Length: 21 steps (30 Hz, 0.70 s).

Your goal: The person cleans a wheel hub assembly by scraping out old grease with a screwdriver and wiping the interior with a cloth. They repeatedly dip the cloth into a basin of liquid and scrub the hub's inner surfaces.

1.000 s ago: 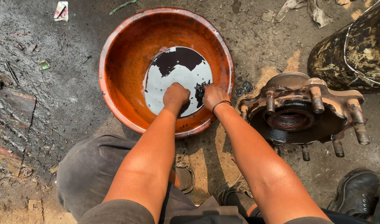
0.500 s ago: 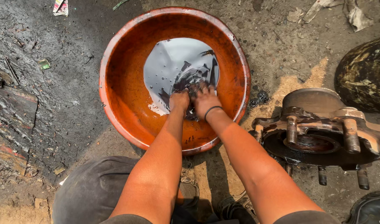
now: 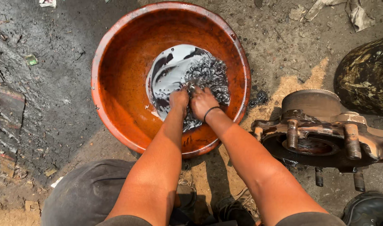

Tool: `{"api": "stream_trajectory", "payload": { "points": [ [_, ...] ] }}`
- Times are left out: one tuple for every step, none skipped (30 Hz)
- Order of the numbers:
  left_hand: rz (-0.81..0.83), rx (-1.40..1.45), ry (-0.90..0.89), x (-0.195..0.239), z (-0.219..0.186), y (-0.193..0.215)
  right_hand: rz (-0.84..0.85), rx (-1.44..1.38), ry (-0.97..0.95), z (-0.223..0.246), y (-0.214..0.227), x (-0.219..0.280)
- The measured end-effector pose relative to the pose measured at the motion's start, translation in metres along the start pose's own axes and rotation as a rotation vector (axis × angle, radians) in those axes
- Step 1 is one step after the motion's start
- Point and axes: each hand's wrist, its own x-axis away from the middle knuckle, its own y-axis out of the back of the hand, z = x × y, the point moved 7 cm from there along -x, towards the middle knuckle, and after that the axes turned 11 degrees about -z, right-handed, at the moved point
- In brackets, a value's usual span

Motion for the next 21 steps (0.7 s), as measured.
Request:
{"api": "stream_trajectory", "payload": {
  "points": [
    [0.002, 0.025, 0.031, -0.002, 0.006, -0.001, -0.015, 0.026, 0.014, 0.003, -0.004, 0.001],
    [0.004, 0.050, 0.061, -0.003, 0.011, -0.003, -0.057, -0.066, -0.108, -0.001, -0.007, 0.002],
    [0.042, 0.075, 0.064, -0.005, 0.013, -0.007, -0.100, -0.156, -0.232, -0.007, -0.011, 0.003],
    [0.080, 0.101, 0.066, -0.005, 0.014, -0.011, -0.142, -0.247, -0.357, -0.013, -0.017, 0.005],
    [0.121, 0.131, 0.062, -0.003, 0.011, -0.018, -0.108, -0.280, -0.293, -0.009, -0.026, 0.004],
    [0.129, 0.187, 0.156, -0.002, 0.014, -0.022, -0.074, -0.312, -0.228, -0.006, -0.034, 0.002],
    [0.134, 0.245, 0.255, -0.001, 0.017, -0.026, -0.038, -0.343, -0.160, -0.004, -0.042, 0.000],
    [0.138, 0.301, 0.354, -0.001, 0.020, -0.029, -0.138, -0.549, -0.191, -0.010, -0.040, -0.004],
    [0.179, 0.358, 0.365, -0.002, 0.020, -0.031, -0.233, -0.758, -0.216, -0.013, -0.039, -0.006],
    [0.221, 0.415, 0.375, -0.004, 0.020, -0.034, -0.328, -0.968, -0.241, -0.018, -0.036, -0.009],
    [0.264, 0.473, 0.385, -0.007, 0.019, -0.038, -0.305, -1.120, -0.323, -0.024, -0.040, -0.011],
    [0.362, 0.526, 0.352, -0.010, 0.014, -0.045, -0.277, -1.271, -0.407, -0.029, -0.041, -0.014],
    [0.457, 0.576, 0.318, -0.014, 0.010, -0.050, -0.247, -1.423, -0.493, -0.031, -0.040, -0.015],
    [0.553, 0.626, 0.281, -0.015, 0.007, -0.054, -0.246, -1.383, -0.539, -0.033, -0.034, -0.014],
    [0.669, 0.744, 0.372, -0.013, 0.004, -0.063, -0.257, -1.344, -0.581, -0.038, -0.022, -0.019],
    [0.786, 0.861, 0.463, -0.008, 0.001, -0.073, -0.268, -1.304, -0.623, -0.041, -0.011, -0.022],
    [0.903, 0.974, 0.565, 0.000, 0.003, -0.082, -0.298, -1.091, -0.609, -0.044, 0.003, -0.021],
    [0.762, 0.869, 0.482, -0.006, 0.010, -0.085, -0.325, -0.879, -0.591, -0.048, 0.017, -0.019],
    [0.625, 0.763, 0.396, -0.012, 0.011, -0.088, -0.354, -0.665, -0.568, -0.051, 0.031, -0.017],
    [0.489, 0.656, 0.312, -0.018, 0.010, -0.086, -0.382, -0.506, -0.520, -0.053, 0.043, -0.016],
    [0.421, 0.699, 0.291, -0.020, 0.008, -0.084, -0.402, -0.348, -0.469, -0.054, 0.052, -0.011]
  ]
}}
